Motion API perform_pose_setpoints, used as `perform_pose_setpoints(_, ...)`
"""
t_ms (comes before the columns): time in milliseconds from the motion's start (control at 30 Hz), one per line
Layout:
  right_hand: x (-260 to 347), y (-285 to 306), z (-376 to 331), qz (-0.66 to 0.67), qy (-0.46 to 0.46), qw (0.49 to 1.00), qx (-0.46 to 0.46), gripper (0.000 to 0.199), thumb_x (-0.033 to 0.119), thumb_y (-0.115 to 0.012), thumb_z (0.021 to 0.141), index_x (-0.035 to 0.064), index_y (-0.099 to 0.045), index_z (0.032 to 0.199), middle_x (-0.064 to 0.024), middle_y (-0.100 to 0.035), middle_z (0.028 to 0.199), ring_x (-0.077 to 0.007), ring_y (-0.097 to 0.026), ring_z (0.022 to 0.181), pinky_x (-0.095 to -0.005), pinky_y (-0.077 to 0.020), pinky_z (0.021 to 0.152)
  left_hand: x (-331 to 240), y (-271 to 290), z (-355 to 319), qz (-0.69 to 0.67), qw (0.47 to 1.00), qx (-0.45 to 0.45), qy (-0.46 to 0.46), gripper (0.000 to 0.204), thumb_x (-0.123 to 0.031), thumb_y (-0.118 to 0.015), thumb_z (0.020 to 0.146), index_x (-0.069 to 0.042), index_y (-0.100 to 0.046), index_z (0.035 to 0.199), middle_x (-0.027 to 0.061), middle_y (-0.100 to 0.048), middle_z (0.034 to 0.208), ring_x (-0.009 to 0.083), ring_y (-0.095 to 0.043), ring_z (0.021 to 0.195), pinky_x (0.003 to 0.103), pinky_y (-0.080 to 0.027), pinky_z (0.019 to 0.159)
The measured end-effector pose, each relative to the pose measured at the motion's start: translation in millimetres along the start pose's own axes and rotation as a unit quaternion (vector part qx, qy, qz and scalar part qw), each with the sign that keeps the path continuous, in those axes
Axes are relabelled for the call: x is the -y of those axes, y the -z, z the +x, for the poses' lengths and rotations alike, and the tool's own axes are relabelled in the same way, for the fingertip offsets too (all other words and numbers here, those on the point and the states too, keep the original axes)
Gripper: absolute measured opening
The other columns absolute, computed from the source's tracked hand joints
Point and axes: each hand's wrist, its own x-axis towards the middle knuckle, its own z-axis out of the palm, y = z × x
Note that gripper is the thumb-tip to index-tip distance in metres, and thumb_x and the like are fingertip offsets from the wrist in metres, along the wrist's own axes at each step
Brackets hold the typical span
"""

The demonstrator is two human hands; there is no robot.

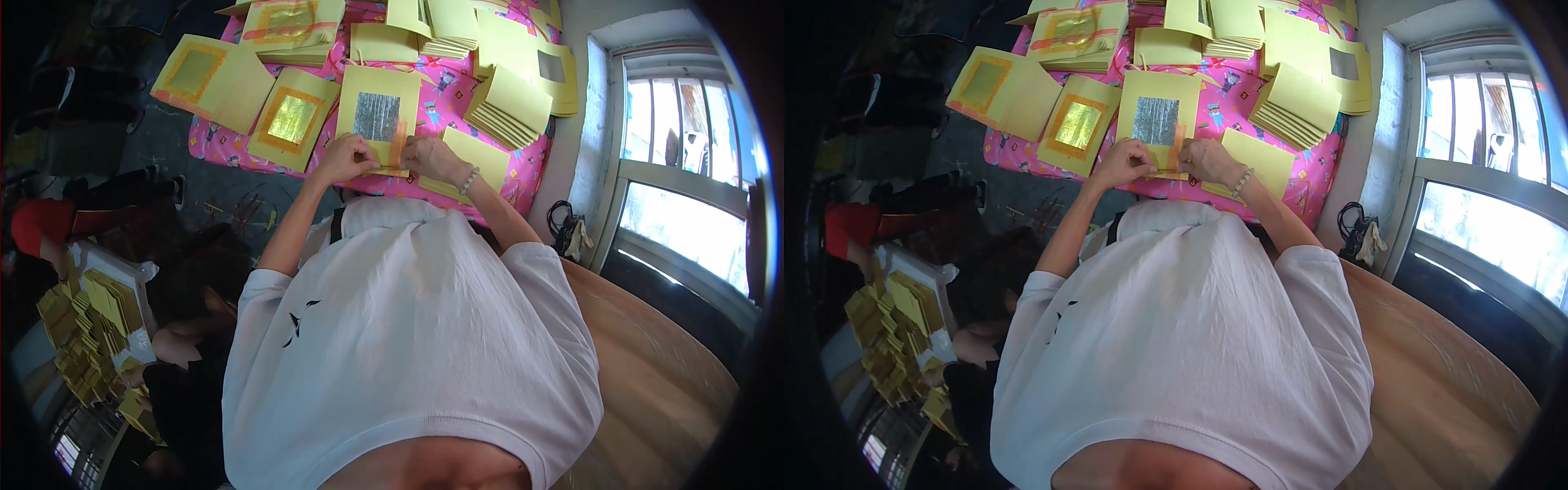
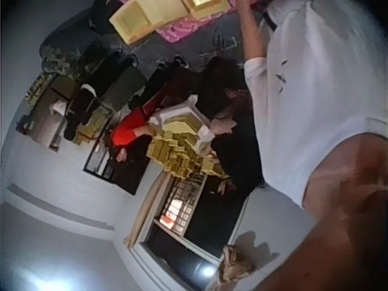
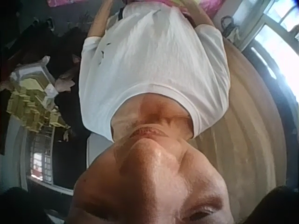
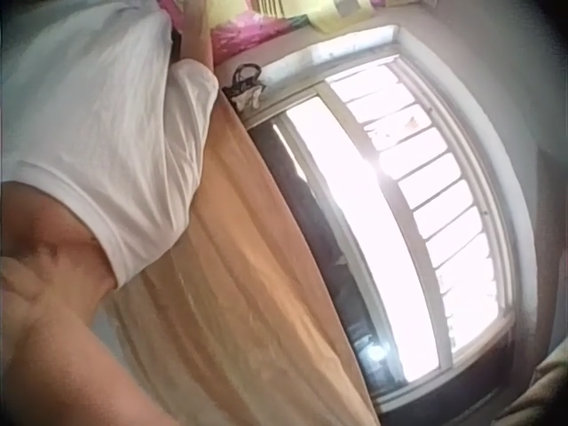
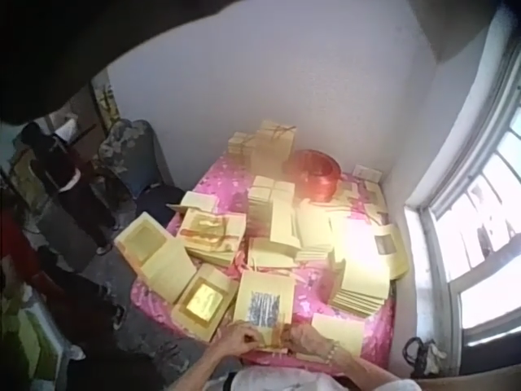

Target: Folding and stacking joss papers.

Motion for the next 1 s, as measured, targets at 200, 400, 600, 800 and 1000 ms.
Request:
perform_pose_setpoints(200,-1.4,-3.3,2.6,-0.059,-0.018,0.998,-0.009,0.018,0.025,-0.063,0.082,0.0076,-0.067,0.082,-0.0131,-0.065,0.081,-0.0298,-0.064,0.077,-0.0415,-0.0511,0.072,-5.4,3.0,0.6,0.014,1.000,0.000,0.009,0.017,-0.023,-0.078,0.067,-0.009,-0.069,0.072,0.0042,-0.059,0.077,0.0228,-0.058,0.081,0.035,-0.046,0.072)
perform_pose_setpoints(400,-7.9,20.2,4.2,0.026,-0.071,0.997,-0.002,0.023,0.027,-0.063,0.084,0.0048,-0.067,0.082,-0.0171,-0.064,0.072,-0.0326,-0.063,0.069,-0.0423,-0.0500,0.067,-59.6,3.1,-9.9,0.144,0.972,-0.159,-0.095,0.033,-0.020,-0.073,0.072,-0.011,-0.064,0.103,0.0095,-0.055,0.108,0.0281,-0.053,0.101,0.039,-0.042,0.087)
perform_pose_setpoints(600,-22.6,72.3,28.3,0.061,-0.078,0.995,-0.029,0.025,0.029,-0.063,0.085,0.0036,-0.068,0.084,-0.0170,-0.065,0.075,-0.0317,-0.064,0.070,-0.0408,-0.0493,0.066,-61.7,-13.5,-1.0,0.227,0.933,-0.223,-0.166,0.046,-0.017,-0.066,0.077,-0.013,-0.057,0.123,0.0134,-0.046,0.129,0.0324,-0.042,0.122,0.047,-0.036,0.101)
perform_pose_setpoints(800,-59.6,93.2,63.6,0.012,-0.117,0.990,-0.081,0.030,0.031,-0.060,0.087,0.0011,-0.065,0.084,-0.0184,-0.064,0.074,-0.0346,-0.063,0.072,-0.0433,-0.0486,0.066,-42.8,-15.1,41.7,0.263,0.935,-0.205,-0.120,0.061,-0.025,-0.059,0.085,-0.008,-0.037,0.140,0.0169,-0.033,0.145,0.0362,-0.027,0.136,0.051,-0.022,0.111)
perform_pose_setpoints(1000,-89.8,86.6,89.2,-0.005,-0.118,0.987,-0.106,0.028,0.031,-0.058,0.088,0.0027,-0.062,0.086,-0.0178,-0.064,0.075,-0.0358,-0.064,0.076,-0.0457,-0.0493,0.070,-21.5,-8.6,77.3,0.282,0.943,-0.166,-0.055,0.070,-0.037,-0.053,0.088,-0.005,-0.029,0.145,0.0170,-0.025,0.152,0.0338,-0.020,0.141,0.050,-0.014,0.114)
